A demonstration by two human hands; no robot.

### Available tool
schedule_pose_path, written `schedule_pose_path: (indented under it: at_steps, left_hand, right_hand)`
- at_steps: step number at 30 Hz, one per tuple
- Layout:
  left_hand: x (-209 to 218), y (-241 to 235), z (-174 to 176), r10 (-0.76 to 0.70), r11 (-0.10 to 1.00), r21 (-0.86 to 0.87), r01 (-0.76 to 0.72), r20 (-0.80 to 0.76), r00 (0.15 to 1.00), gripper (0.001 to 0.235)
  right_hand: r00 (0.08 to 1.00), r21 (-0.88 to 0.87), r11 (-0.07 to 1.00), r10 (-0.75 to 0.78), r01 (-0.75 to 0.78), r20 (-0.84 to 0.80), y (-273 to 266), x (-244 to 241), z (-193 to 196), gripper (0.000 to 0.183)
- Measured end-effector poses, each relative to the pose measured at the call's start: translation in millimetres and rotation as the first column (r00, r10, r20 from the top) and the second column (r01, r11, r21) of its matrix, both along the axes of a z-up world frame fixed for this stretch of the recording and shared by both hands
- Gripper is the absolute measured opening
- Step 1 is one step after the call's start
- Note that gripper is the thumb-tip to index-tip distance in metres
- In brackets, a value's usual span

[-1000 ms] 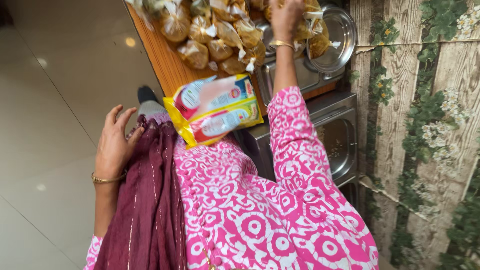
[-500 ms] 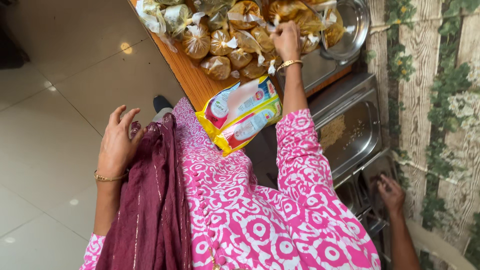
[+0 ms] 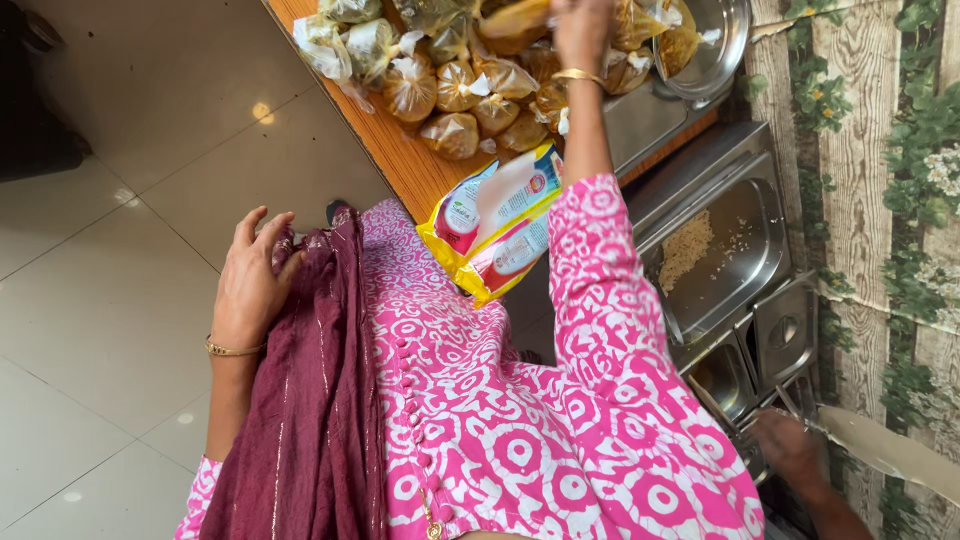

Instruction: The person scoops portions of cooked food from stainless steel containers into small plastic bags using a ladle. They then tie the bags and place them on a nearby table. The process is repeated for multiple bags.

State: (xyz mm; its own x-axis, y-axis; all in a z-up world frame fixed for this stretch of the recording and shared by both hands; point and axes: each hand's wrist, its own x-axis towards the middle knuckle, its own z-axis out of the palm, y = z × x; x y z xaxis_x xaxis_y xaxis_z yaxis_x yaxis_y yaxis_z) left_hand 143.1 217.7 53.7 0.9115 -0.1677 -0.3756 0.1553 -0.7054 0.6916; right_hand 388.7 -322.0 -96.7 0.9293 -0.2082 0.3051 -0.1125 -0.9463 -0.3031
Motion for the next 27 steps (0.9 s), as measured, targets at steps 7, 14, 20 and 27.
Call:
schedule_pose_path:
  at_steps: [7, 14, 20, 27]
  left_hand:
    - [10.1, 4.0, -6.8, -0.064, 0.997, 0.038, 0.061, 0.082, 0.995, 0.055]
    - [20.9, -3.4, -11.1, -0.109, 0.994, 0.021, 0.108, 0.073, 0.991, 0.055]
    - [20.7, -16.4, -12.5, -0.101, 0.994, -0.032, 0.101, -0.005, 0.995, 0.052]
    - [15.9, -12.8, -11.8, -0.141, 0.99, 0.008, 0.141, 0.128, 0.982, 0.054]
  right_hand:
    - [0.749, -0.028, 0.931, -0.312, 0.365, -0.584, -31.5, -59.7, 10.8, 0.011]
    - [0.941, -0.012, 0.971, -0.228, 0.238, 0.252, -61.4, -93.3, 49.7, 0.007]
    - [0.909, 0.081, 0.948, -0.267, 0.307, -0.321, 18.4, -116.1, 14.4, 0.026]
    - [0.955, 0.362, 0.886, -0.292, 0.289, -0.046, -7.2, -80.8, 11.4, 0.022]
